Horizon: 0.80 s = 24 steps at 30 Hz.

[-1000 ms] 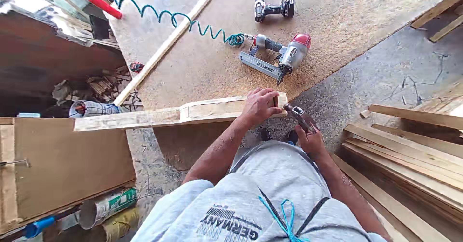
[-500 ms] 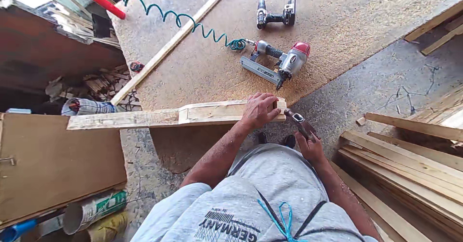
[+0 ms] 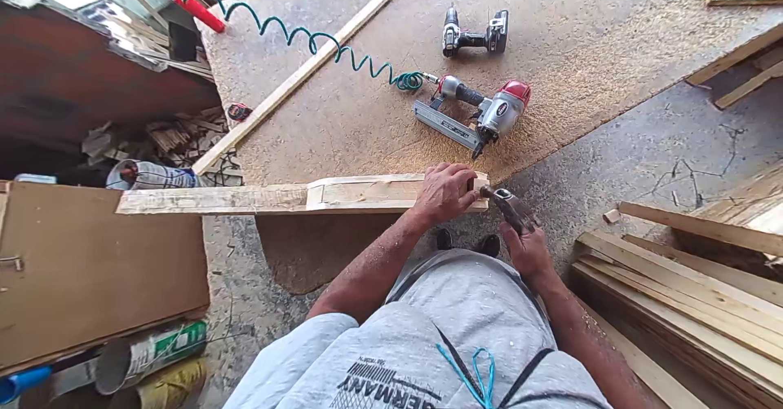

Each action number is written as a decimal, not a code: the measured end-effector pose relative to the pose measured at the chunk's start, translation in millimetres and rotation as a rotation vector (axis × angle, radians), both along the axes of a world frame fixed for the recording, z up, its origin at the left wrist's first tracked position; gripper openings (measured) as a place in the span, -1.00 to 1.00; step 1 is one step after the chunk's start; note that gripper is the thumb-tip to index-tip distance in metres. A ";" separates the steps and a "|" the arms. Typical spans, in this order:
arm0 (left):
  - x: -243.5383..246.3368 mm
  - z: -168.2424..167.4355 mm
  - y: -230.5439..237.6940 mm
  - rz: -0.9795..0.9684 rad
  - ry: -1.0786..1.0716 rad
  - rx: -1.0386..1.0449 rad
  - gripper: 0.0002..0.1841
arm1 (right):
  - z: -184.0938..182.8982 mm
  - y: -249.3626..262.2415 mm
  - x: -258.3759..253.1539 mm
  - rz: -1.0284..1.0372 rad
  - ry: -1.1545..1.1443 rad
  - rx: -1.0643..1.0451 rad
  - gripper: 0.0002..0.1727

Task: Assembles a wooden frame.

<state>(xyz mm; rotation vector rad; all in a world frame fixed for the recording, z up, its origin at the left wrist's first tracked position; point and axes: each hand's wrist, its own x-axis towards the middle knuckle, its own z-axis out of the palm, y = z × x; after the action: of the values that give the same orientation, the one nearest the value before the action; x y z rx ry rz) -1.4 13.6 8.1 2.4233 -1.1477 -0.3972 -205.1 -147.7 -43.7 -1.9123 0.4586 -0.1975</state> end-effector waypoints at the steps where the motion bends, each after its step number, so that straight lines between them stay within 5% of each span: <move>1: 1.3 0.0 -0.3 -0.001 -0.006 -0.003 -0.50 | 4.4 -2.9 3.4 0.013 0.007 0.027 -0.29; 5: -0.2 -0.9 0.5 0.001 -0.023 -0.007 -0.53 | 31.5 -8.1 17.7 -0.034 -0.049 0.190 -0.41; 10: -1.3 -2.4 1.2 -0.004 -0.041 -0.026 -0.52 | 44.0 -23.7 43.9 0.049 0.234 0.234 -0.51; 24: -0.9 -0.1 0.6 0.005 -0.022 -0.020 -0.53 | 83.2 -30.6 53.1 0.037 0.285 0.296 -0.56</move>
<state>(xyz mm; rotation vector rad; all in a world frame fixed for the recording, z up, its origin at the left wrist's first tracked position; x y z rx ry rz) -2.4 14.2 8.0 2.4186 -1.1491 -0.3560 -151.9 -178.3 39.5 -1.6601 0.6059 0.1629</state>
